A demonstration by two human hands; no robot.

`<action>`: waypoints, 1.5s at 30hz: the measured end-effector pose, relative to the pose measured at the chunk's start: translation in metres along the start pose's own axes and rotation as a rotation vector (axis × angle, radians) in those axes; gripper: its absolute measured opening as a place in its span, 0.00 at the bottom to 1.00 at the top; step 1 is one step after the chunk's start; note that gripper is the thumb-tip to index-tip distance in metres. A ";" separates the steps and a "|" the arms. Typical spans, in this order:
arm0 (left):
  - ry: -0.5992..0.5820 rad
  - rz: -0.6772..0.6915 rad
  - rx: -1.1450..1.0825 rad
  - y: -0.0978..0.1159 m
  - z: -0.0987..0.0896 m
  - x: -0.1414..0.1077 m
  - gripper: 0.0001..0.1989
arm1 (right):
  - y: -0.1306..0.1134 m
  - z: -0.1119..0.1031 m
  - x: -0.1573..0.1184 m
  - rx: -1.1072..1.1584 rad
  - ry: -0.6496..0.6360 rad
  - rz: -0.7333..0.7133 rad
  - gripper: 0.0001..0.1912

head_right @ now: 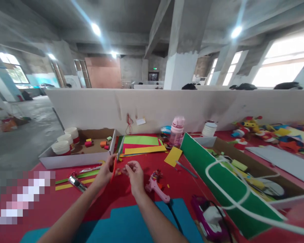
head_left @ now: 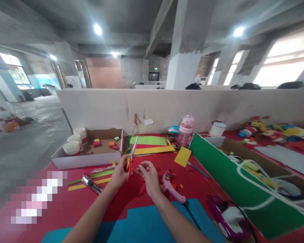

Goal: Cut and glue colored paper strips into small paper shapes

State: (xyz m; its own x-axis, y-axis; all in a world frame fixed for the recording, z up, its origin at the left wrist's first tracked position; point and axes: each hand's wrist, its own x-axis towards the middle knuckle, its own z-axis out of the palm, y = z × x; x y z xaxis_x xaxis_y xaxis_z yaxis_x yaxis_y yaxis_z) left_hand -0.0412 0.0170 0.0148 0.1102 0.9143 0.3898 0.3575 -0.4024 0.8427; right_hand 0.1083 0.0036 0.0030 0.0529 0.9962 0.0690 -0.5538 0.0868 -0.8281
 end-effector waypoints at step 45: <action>-0.263 0.013 0.903 0.019 -0.008 -0.038 0.28 | -0.029 -0.016 0.009 0.080 0.097 -0.115 0.13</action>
State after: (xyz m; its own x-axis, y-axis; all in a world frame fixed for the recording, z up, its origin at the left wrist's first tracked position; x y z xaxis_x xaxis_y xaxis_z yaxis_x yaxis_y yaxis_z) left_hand -0.0457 -0.0259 0.0189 0.2852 0.9356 0.2080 0.9267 -0.3245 0.1892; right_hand 0.1381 0.0101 0.0193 0.1974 0.9748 0.1035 -0.6038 0.2041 -0.7706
